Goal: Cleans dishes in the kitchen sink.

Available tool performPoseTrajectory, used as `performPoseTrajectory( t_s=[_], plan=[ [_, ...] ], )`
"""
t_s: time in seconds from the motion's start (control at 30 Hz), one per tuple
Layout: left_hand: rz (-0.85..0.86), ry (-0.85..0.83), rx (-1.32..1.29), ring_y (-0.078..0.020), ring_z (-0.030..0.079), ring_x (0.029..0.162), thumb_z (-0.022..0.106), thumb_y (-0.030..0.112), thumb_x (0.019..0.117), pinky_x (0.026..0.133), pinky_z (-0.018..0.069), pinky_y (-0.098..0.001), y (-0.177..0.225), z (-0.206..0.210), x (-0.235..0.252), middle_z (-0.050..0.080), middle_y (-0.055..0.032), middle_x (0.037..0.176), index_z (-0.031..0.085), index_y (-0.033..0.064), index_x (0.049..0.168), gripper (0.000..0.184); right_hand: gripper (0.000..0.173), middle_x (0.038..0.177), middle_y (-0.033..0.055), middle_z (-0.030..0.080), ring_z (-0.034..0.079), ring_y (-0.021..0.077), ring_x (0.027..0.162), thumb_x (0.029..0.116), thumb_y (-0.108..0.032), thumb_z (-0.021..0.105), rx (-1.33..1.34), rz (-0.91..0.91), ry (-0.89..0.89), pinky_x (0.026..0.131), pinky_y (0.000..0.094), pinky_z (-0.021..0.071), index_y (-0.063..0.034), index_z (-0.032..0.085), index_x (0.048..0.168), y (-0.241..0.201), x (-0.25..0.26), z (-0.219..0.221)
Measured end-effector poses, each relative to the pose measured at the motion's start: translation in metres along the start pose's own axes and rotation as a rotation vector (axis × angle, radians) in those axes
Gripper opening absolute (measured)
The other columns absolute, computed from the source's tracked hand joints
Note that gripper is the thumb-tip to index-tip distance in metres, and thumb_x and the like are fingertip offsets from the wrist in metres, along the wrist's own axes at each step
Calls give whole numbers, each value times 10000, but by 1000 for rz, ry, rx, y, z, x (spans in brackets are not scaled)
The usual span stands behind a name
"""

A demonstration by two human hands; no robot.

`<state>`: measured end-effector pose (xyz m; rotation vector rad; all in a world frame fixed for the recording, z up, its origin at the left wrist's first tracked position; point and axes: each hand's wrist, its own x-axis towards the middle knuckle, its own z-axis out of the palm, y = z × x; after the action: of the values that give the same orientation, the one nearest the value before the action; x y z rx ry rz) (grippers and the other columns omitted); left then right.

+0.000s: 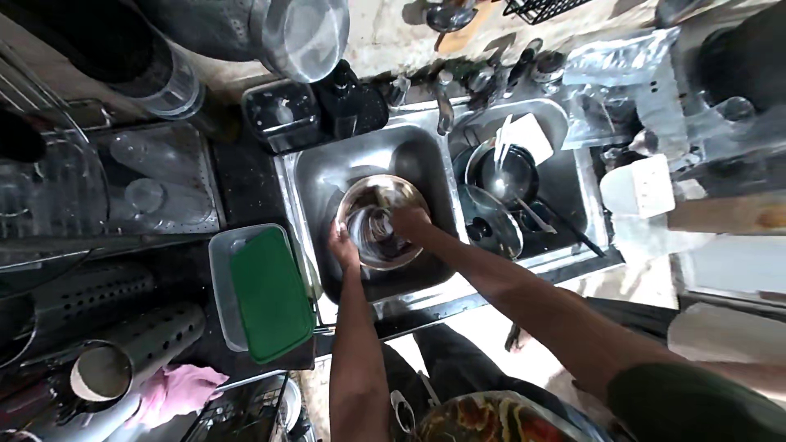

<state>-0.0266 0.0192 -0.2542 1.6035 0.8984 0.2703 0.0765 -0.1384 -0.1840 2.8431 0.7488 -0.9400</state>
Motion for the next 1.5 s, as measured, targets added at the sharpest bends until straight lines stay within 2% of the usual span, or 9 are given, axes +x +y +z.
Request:
performPoseTrajectory(
  t_s=[0.17, 0.33, 0.6, 0.73, 0.93, 1.13, 1.3, 1.4, 1.5],
  plan=[
    [-10, 23, -6, -223, 596, 1296, 510, 199, 1082, 1130, 458, -427, -3, 4, 1, 626, -133, 1401, 585, 62, 1425, 376, 353, 1138, 258, 688, 634, 496, 1104, 1032, -282, 492, -19, -146, -323, 911, 726, 476, -53, 687, 1216, -8, -85, 11],
    [-37, 16, -33, -236, 641, 1214, 519, 198, 1080, 1069, 501, -438, 1, 4, -1, 666, -160, 1320, 609, 44, 1391, 359, 494, 1412, 217, 598, 550, 391, 1337, 1131, -333, 296, 392, -365, -301, 1123, 608, 405, -57, 563, 1442, -51, -51, 34],
    [75, 15, 158, -220, 622, 1269, 521, 248, 1085, 1128, 465, -422, 3, -1, 3, 652, -136, 1363, 606, 51, 1398, 380, 367, 1498, 157, 543, 457, 366, 1429, 1028, -250, 546, 121, -159, 113, 1165, 592, 386, -80, 658, 1333, -26, 41, 3],
    [64, 57, 128, -228, 604, 1295, 507, 243, 1090, 1145, 445, -417, -1, 5, -1, 637, -142, 1386, 596, 33, 1405, 389, 229, 1233, 234, 657, 620, 466, 1131, 950, -120, 643, -69, 22, -33, 950, 718, 469, -13, 708, 1142, 6, -6, -2],
    [56, 75, 87, -214, 621, 1268, 523, 216, 1082, 1132, 456, -411, 2, 7, 1, 662, -136, 1347, 622, 49, 1378, 354, 592, 1163, 256, 689, 616, 464, 1178, 980, -558, 509, 103, -169, -276, 1031, 697, 426, -24, 704, 1143, -11, -81, 22],
    [6, -17, 274, -300, 541, 1360, 375, 322, 1123, 1171, 398, -491, 13, -1, 1, 588, -185, 1432, 516, 49, 1475, 468, 352, 1225, 312, 639, 614, 478, 1186, 977, -38, 585, 241, -358, -99, 1021, 608, 494, 33, 596, 1322, -57, -57, 49],
    [255, -59, 552, -328, 313, 1517, 376, 222, 1095, 1249, 256, -480, 26, -19, -3, 323, -164, 1647, 273, 71, 1614, 550, 300, 1184, 289, 660, 633, 469, 1148, 1019, -136, 567, 246, -435, -44, 997, 612, 504, 9, 631, 1273, -45, -77, 22],
    [538, -156, 647, -308, 233, 1559, 380, 311, 1095, 1281, 130, -557, 43, -35, -18, 382, -83, 1636, 565, 140, 1463, 446, 356, 1262, 223, 653, 618, 399, 1209, 1016, -284, 620, 363, -496, 1, 1063, 573, 473, -34, 648, 1267, -18, -91, -3],
    [556, -433, 700, -265, 463, 1441, 357, 380, 1109, 1270, 204, -533, 77, -53, -42, 644, -84, 1397, 735, 87, 1225, 492, 427, 1163, 224, 685, 654, 393, 1124, 987, -372, 667, 460, -503, 32, 1022, 594, 483, -12, 651, 1215, 7, -103, -34]
  ],
)
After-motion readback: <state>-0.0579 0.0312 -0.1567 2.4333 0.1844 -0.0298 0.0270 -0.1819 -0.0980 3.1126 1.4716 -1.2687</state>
